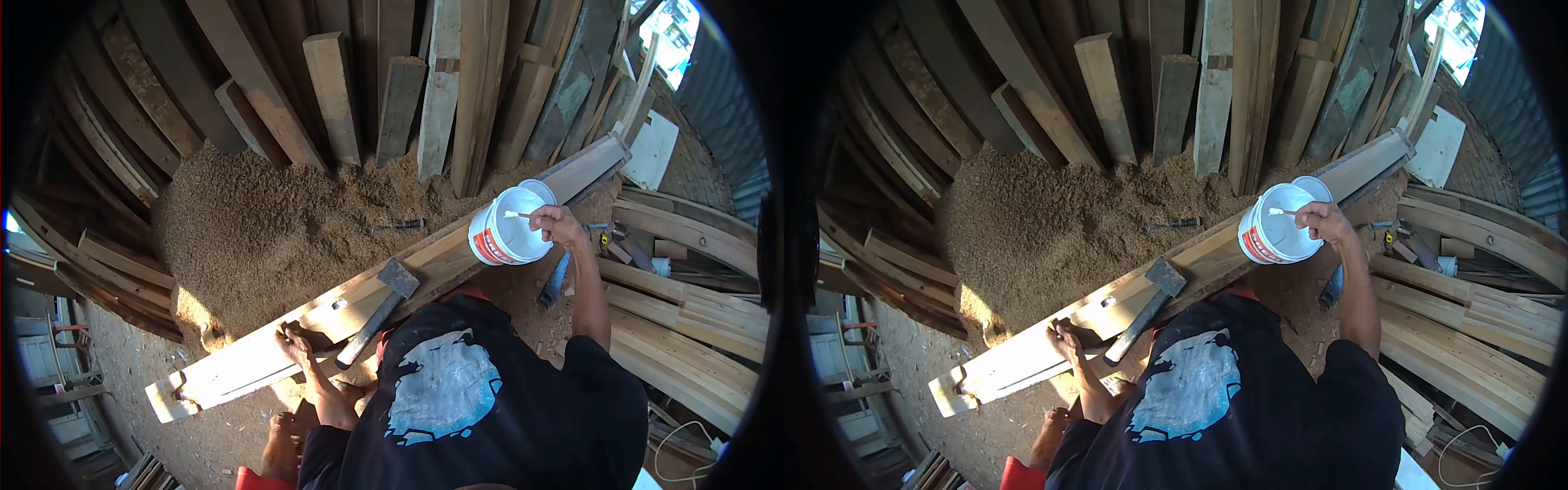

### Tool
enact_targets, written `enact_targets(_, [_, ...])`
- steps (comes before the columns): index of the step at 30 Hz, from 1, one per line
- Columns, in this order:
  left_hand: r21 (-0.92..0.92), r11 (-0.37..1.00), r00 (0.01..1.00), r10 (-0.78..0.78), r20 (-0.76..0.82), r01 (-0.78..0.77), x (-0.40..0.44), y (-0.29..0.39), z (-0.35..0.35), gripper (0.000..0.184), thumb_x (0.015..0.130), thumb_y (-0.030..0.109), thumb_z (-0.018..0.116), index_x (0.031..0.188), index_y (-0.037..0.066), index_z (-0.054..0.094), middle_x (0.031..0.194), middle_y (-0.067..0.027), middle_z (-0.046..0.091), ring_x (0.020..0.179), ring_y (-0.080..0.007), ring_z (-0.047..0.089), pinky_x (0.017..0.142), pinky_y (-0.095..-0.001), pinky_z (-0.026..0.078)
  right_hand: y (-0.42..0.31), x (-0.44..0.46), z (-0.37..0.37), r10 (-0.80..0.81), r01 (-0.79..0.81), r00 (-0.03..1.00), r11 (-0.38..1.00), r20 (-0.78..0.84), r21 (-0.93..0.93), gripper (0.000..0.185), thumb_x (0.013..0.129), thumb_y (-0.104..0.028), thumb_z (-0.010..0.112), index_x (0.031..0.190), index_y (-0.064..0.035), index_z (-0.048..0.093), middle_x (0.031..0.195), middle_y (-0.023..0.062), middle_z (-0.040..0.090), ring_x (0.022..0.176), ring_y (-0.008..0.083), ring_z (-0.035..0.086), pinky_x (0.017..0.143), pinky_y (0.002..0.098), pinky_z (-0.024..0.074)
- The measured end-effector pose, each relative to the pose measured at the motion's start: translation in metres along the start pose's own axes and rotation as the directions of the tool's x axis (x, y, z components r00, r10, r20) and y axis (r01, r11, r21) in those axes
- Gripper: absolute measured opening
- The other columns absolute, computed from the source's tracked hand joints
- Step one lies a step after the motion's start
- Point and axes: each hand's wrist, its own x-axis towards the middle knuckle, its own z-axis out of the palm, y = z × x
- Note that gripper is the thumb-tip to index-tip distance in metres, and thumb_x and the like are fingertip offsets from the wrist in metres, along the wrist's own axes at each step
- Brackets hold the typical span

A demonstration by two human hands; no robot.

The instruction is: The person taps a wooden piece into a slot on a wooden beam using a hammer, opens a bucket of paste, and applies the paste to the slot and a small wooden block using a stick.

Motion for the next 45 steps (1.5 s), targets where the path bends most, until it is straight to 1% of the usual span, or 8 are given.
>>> enact_targets(4, [-0.158,0.987,1.000,0.022,0.014,-0.019,-0.003,0.014,-0.002,0.034,0.100,0.013,0.063,0.130,-0.002,0.059,0.107,-0.0079,0.065,0.096,-0.0184,0.062,0.084,-0.0325,0.051,-0.030,-0.005,0.015,-0.085,0.075,0.994,0.989,0.073,0.124,0.013,0.099,-0.014,0.066,0.106,-0.0034,0.069,0.091,0.0028,0.070,0.064,0.0045,0.055,0.055,0.0191,0.0460])
enact_targets(5, [0.303,0.904,0.935,0.342,-0.097,-0.300,-0.001,0.015,0.000,0.039,0.099,0.018,0.066,0.132,-0.002,0.061,0.107,-0.0073,0.066,0.100,-0.0198,0.062,0.088,-0.0354,0.051,-0.040,-0.004,0.026,-0.138,0.130,0.987,0.986,0.081,0.100,0.014,0.099,-0.014,0.066,0.107,-0.0025,0.069,0.090,0.0034,0.070,0.064,0.0036,0.056,0.057,0.0184,0.0480])
enact_targets(8, [-0.262,0.960,0.987,0.128,0.095,-0.099,-0.027,0.085,0.021,0.032,0.099,0.018,0.069,0.127,0.003,0.066,0.110,-0.0027,0.070,0.095,-0.0129,0.060,0.085,-0.0282,0.048,-0.073,-0.003,0.066,-0.251,0.207,0.944,0.956,0.215,0.210,0.016,0.099,-0.013,0.067,0.111,-0.0019,0.068,0.089,0.0046,0.071,0.065,0.0027,0.057,0.061,0.0183,0.0505])
enact_targets(10, [-0.079,0.983,0.958,0.182,0.223,-0.168,-0.050,0.140,0.024,0.032,0.100,0.014,0.066,0.128,-0.001,0.063,0.116,-0.0060,0.069,0.103,-0.0135,0.062,0.092,-0.0300,0.049,-0.094,-0.003,0.105,-0.333,0.259,0.896,0.930,0.293,0.262,0.017,0.099,-0.013,0.067,0.112,-0.0015,0.068,0.089,0.0047,0.071,0.066,0.0028,0.057,0.062,0.0184,0.0503])
enact_targets(14, [-0.410,0.903,0.939,0.244,0.242,-0.129,-0.089,0.196,0.038,0.032,0.096,0.010,0.071,0.124,-0.003,0.063,0.112,-0.0081,0.069,0.102,-0.0149,0.063,0.094,-0.0302,0.049,-0.142,-0.024,0.196,-0.370,0.252,0.812,0.919,0.451,0.302,0.019,0.098,-0.015,0.068,0.111,-0.0002,0.070,0.089,0.0038,0.072,0.069,0.0029,0.059,0.063,0.0180,0.0485])
enact_targets(22, [-0.428,0.887,0.911,0.309,0.272,-0.172,-0.134,0.239,0.013,0.032,0.094,0.010,0.074,0.123,-0.001,0.066,0.109,-0.0032,0.065,0.100,-0.0129,0.055,0.095,-0.0291,0.044,-0.160,-0.059,0.326,-0.368,0.239,0.521,0.929,0.770,0.282,0.021,0.099,-0.016,0.069,0.112,0.0003,0.070,0.092,0.0025,0.072,0.074,0.0037,0.057,0.067,0.0209,0.0484])
enact_targets(35, [-0.408,0.878,0.926,0.339,0.167,-0.248,-0.158,0.251,-0.026,0.032,0.093,0.013,0.075,0.120,0.000,0.067,0.105,-0.0036,0.062,0.097,-0.0130,0.053,0.091,-0.0285,0.044,-0.137,-0.097,0.361,-0.667,0.733,0.386,0.641,0.638,0.227,0.020,0.097,-0.013,0.070,0.113,-0.0020,0.072,0.097,0.0085,0.075,0.087,0.0158,0.070,0.078,0.0308,0.0553])
enact_targets(45, [-0.445,0.854,0.908,0.380,0.180,-0.269,-0.160,0.253,-0.031,0.030,0.093,0.013,0.075,0.119,0.001,0.067,0.106,-0.0047,0.064,0.099,-0.0141,0.055,0.092,-0.0295,0.043,-0.147,-0.101,0.355,-0.673,0.746,0.404,0.634,0.620,0.203,0.018,0.095,-0.008,0.071,0.112,-0.0023,0.072,0.094,0.0119,0.075,0.086,0.0196,0.072,0.078,0.0315,0.0561])
